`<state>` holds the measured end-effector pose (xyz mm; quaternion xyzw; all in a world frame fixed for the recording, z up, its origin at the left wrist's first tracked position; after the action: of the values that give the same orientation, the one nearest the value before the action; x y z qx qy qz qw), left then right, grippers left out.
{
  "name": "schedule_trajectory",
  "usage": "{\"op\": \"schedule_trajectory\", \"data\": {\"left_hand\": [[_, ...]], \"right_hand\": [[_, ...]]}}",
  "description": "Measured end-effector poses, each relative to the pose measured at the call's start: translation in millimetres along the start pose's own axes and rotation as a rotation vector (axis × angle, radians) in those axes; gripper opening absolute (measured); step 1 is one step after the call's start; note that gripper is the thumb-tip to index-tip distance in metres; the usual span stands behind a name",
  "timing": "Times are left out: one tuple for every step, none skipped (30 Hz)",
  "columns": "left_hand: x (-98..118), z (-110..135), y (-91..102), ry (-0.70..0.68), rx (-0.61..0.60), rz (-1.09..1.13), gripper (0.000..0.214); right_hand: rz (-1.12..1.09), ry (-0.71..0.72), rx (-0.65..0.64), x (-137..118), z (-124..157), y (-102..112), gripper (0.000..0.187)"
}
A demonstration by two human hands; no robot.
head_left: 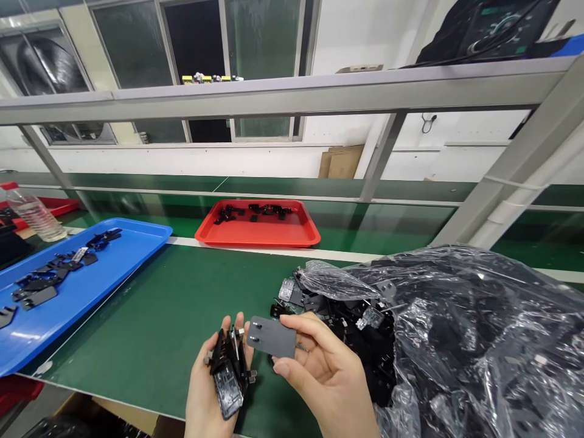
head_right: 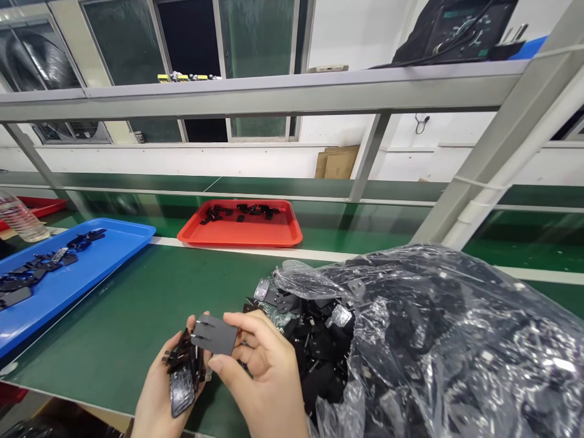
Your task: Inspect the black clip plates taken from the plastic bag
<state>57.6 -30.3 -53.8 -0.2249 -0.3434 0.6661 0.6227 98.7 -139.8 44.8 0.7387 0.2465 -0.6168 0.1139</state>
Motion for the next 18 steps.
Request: {"op": "schedule_trajectory", "data": {"left_hand": [[1,1,-0.3,-0.011,0.005,0.002,0.046],[2,1,-0.5,-0.023,0.008,0.001,0.045],[2,1,-0.6,-0.027,0.005,-0.002,0.044],[3,1,-0.5,-0.028,0.001,-0.002,0.044],[3,1,-0.2,-0.025,-0.002,0.0,0.044],[2,1,0.1,-0.02,-0.009,0.005,0.046],[2,1,0.2,-0.012,-0.017,0.011,0.048],[1,1,0.5,-0.004,-0.02,0.017,0.05],[1,1,0.6,0.0,-0.023,0.022,0.051],[1,1,0.6,0.002,-0.024,0.028,0.053],[0,1,0.3,0.004,-0.024,0.036,0.054],[1,0,0.1,0.002,-0.021,0.041,0.055],[1,-1,-0.1,-0.001,-0.018,0.047,0.055],[3,-2,0.1,-0.007,-0.013,0.058,0.055],[5,-3,0.8,-0.011,-0.005,0.069,0.055],[9,-5,2.0,-0.02,0.004,0.084,0.055],[13,-6,3.4,-0.034,0.009,0.101,0.055],[18,-8,4.9,-0.051,0.007,0.121,0.056]], "right_hand": [[0.0,-0.003,-0.004,0,0,0,0.03],[0.0,-0.004,-0.01,0,1,-1,0.03],[0.002,-0.004,-0.015,0,1,-1,0.03],[0.004,0.001,-0.024,0,1,-1,0.03],[0.005,0.011,-0.032,0,1,-1,0.031],[0.006,0.022,-0.042,-1,1,-2,0.031],[0.004,0.032,-0.05,-2,1,-3,0.032],[0.0,0.045,-0.069,-4,1,-5,0.033],[-0.01,0.044,-0.073,-5,1,-7,0.033],[-0.025,0.032,-0.053,-6,1,-8,0.031],[-0.042,0.005,-0.008,-7,1,-7,0.028],[-0.05,-0.031,0.049,-6,1,-6,0.025],[-0.048,-0.07,0.093,-4,0,-5,0.023],[-0.033,-0.112,0.113,-2,-2,-7,0.024],[-0.008,-0.155,0.09,2,-6,-11,0.028],[0.02,-0.197,0.025,7,-13,-19,0.034],[0.053,-0.24,-0.042,14,-24,-30,0.038],[0.081,-0.29,-0.089,22,-37,-42,0.043]]}}
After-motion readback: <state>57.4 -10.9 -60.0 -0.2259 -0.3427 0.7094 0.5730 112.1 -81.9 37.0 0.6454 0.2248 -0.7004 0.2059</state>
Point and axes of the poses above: each hand's wrist, its own z-axis away from the middle knuckle, its own y-axis out of the back of the hand, x = y × z, the point moved 6 cm from there along -z, towards the middle knuckle, and after that the axes turned 6 degrees about z, right-handed, at the moved point
